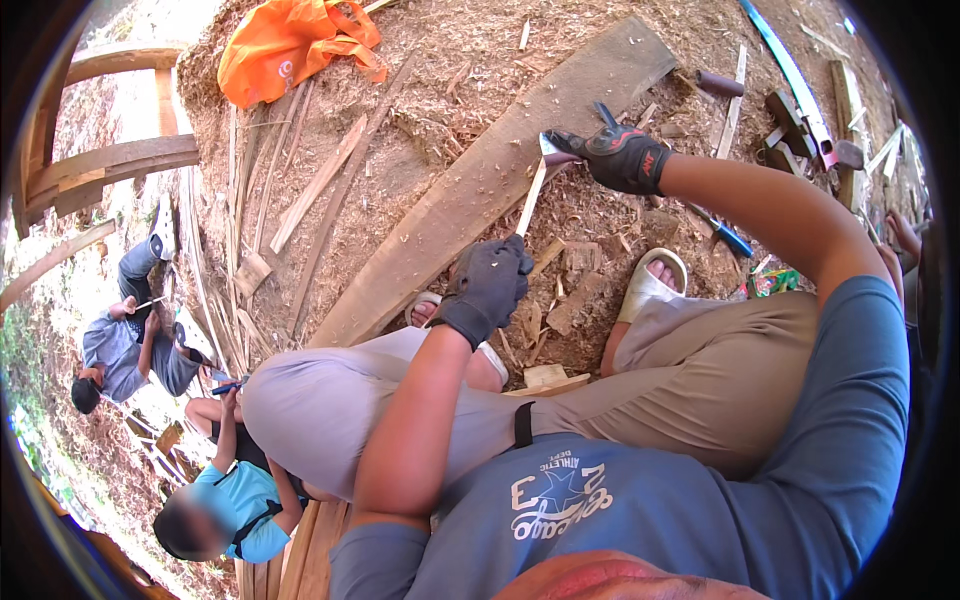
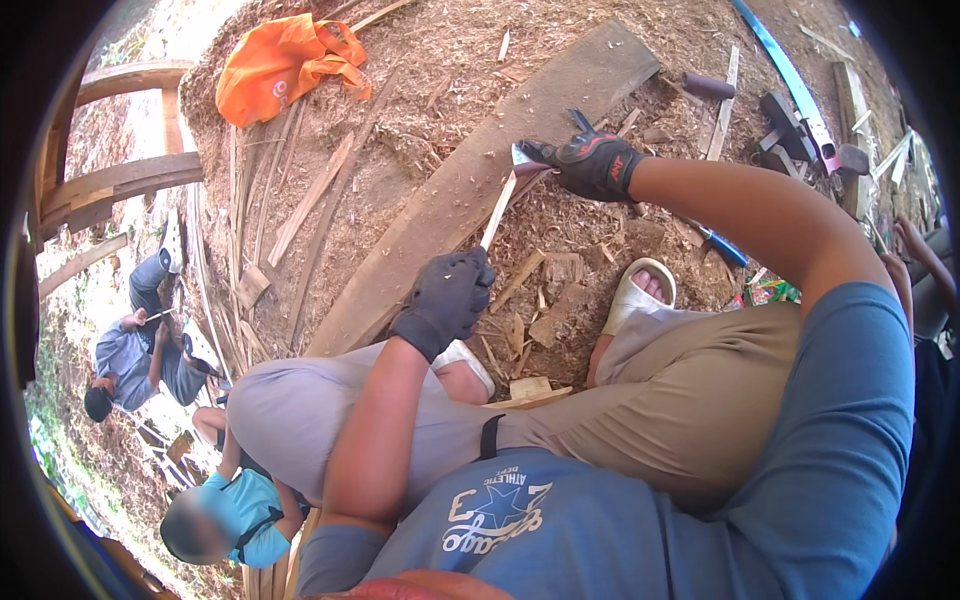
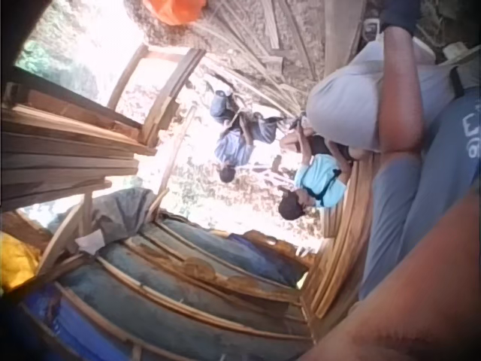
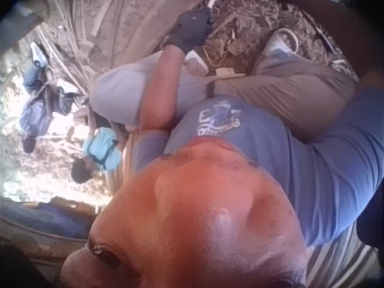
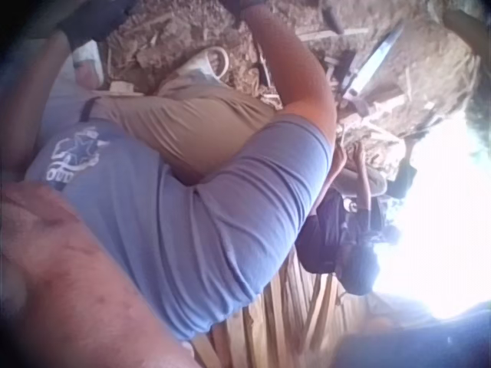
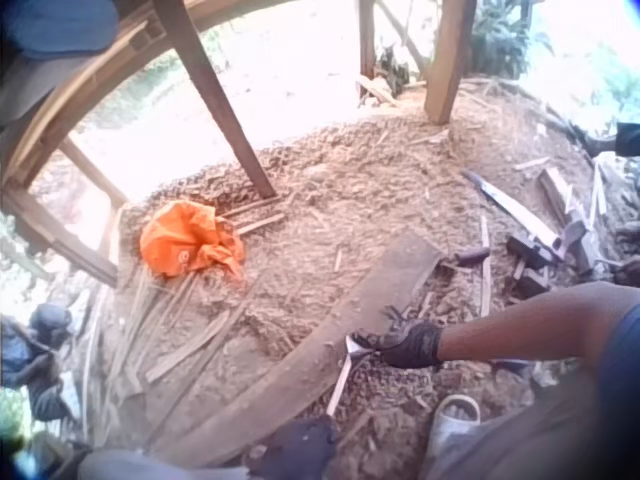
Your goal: The person sits on the ground and uses a small axe to shave and shape a thin wooden stick. They repeatedly strike the wood to remove shavings and then use a sanding block to smooth the surface of the stick.
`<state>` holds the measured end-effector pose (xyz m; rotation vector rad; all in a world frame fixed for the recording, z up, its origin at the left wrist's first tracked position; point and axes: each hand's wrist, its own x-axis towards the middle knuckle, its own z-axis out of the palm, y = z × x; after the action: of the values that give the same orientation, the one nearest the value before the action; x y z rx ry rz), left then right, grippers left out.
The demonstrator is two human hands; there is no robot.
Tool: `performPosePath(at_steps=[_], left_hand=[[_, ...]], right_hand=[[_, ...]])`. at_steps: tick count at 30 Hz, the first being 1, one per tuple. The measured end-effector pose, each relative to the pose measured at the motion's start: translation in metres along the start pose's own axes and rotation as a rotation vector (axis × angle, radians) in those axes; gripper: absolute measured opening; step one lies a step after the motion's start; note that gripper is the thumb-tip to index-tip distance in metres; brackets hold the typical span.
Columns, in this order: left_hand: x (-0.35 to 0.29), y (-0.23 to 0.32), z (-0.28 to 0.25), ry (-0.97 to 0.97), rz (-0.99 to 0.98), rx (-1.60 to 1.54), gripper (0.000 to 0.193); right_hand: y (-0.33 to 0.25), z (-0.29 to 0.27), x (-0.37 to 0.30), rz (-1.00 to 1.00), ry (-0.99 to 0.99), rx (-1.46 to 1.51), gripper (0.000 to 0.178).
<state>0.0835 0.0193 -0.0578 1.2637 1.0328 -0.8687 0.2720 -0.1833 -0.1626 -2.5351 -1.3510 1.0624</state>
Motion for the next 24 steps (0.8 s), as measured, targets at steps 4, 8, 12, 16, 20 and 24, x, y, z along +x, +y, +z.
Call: performPosePath(at_steps=[4,8,12,16,20,24], left_hand=[[-0.001,0.003,0.001,0.054,0.029,0.0,0.041],[0.003,-0.009,0.005,0.116,0.095,0.152,0.042],[-0.004,0.007,0.006,0.105,0.079,0.096,0.043],[-0.006,0.001,0.007,0.133,0.108,0.095,0.043],[-0.003,0.002,0.007,0.133,0.091,0.055,0.041],[-0.002,0.001,-0.001,0.091,0.131,0.144,0.043]], right_hand=[[-0.044,0.004,-0.011,-0.064,0.003,0.022,0.068],[-0.016,0.008,0.002,-0.103,0.057,-0.079,0.049],[-0.006,0.017,0.006,-0.031,0.162,-0.039,0.044],[-0.037,0.001,-0.004,-0.096,-0.092,-0.036,0.064],[-0.011,-0.002,0.003,0.074,0.002,-0.012,0.051],[-0.037,0.009,-0.001,-0.055,-0.034,0.057,0.047]])
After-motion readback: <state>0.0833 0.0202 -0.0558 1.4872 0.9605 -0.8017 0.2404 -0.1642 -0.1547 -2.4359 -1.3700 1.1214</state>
